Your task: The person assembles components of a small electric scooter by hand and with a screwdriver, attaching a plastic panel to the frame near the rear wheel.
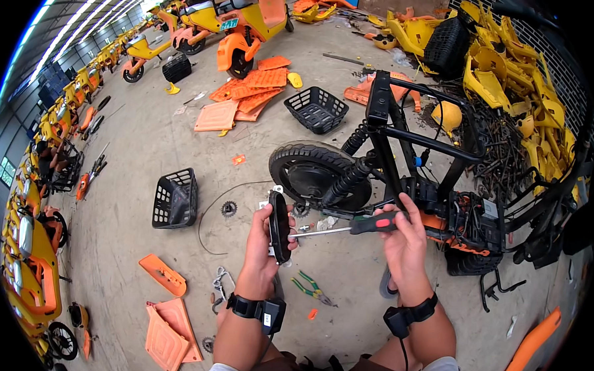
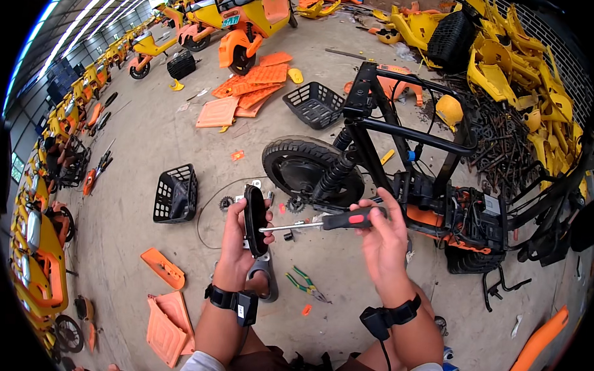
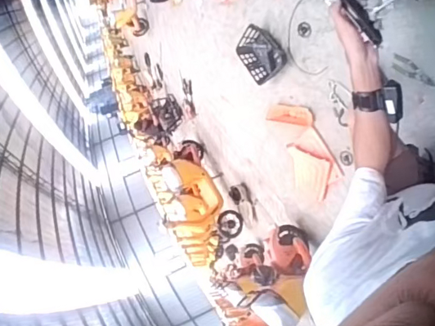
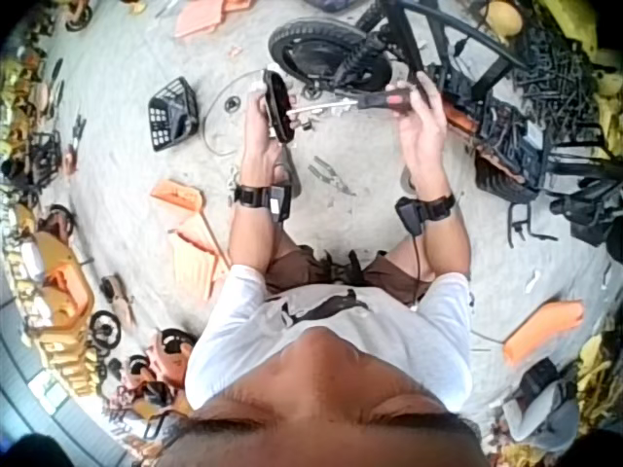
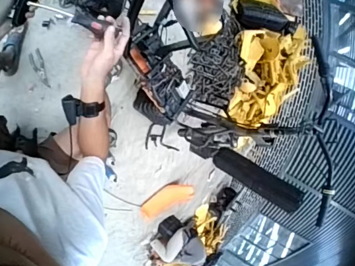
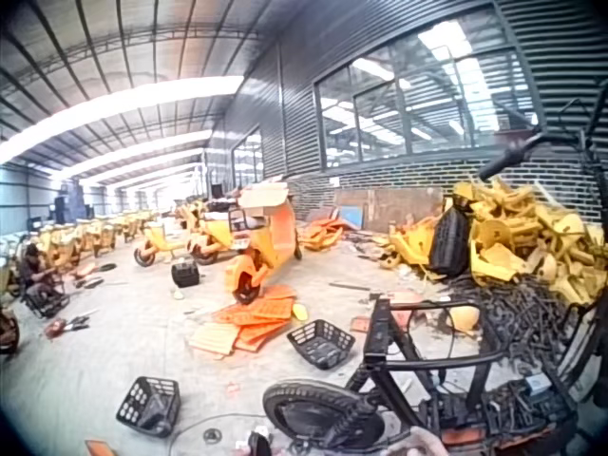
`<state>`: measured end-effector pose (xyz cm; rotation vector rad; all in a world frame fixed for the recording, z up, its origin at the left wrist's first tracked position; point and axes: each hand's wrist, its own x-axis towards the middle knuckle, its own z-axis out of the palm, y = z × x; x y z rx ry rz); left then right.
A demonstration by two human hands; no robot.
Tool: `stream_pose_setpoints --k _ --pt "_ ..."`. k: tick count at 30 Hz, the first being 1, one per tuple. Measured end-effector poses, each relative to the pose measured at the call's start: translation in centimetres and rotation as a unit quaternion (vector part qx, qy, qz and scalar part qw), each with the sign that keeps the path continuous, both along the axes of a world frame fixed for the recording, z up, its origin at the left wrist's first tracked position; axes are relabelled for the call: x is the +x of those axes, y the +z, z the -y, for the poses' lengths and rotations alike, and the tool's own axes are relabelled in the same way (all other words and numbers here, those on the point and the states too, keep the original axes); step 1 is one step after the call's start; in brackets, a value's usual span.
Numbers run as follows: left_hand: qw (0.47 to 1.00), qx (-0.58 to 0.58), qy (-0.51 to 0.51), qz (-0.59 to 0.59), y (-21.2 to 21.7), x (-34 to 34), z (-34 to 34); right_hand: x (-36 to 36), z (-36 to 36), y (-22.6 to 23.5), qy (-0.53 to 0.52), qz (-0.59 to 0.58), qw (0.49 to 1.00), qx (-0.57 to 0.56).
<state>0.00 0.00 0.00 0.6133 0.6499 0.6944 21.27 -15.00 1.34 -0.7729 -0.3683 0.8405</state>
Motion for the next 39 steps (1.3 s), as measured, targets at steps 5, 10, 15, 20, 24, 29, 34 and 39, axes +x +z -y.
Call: stream_pose_setpoints --k 5,10,15,20,24,29,34,39 --pt "0.998 -0.017 -0.038 0.041 0.8 0.3 0.6 0.4 -0.2 -1.3 -0.063 -0.006 0.998 0.003" --pt "0.995 0.026 -0.092 0.006 0.7 1.3 1.5 -3.4 0.2 -1.0 0.002 0.221 0.962 -0.159" --pt "0.986 0.059 -0.148 -0.050 0.6 2.6 3.0 -5.0 -0.9 -0.8 -0.061 0.447 0.889 -0.074" --pt "0.979 0.054 -0.125 -0.149 0.7 3.6 4.7 -4.9 -1.1 -1.3 -0.060 0.532 0.843 -0.055" --pt "0.979 0.054 -0.106 -0.163 0.7 3.8 5.0 -5.0 -1.2 -1.4 -0.061 0.539 0.838 -0.060" --pt "0.968 0.071 -0.116 -0.209 1.1 3.7 5.2 -4.9 -1.2 -1.5 -0.068 0.546 0.833 -0.063" --pt "0.968 0.096 -0.108 -0.203 0.1 3.4 4.9 -5.3 -1.5 -1.8 -0.095 0.562 0.819 -0.062" --pt "0.967 0.104 -0.099 -0.210 0.1 3.2 4.9 -5.7 -1.8 -2.4 -0.127 0.604 0.784 -0.068"
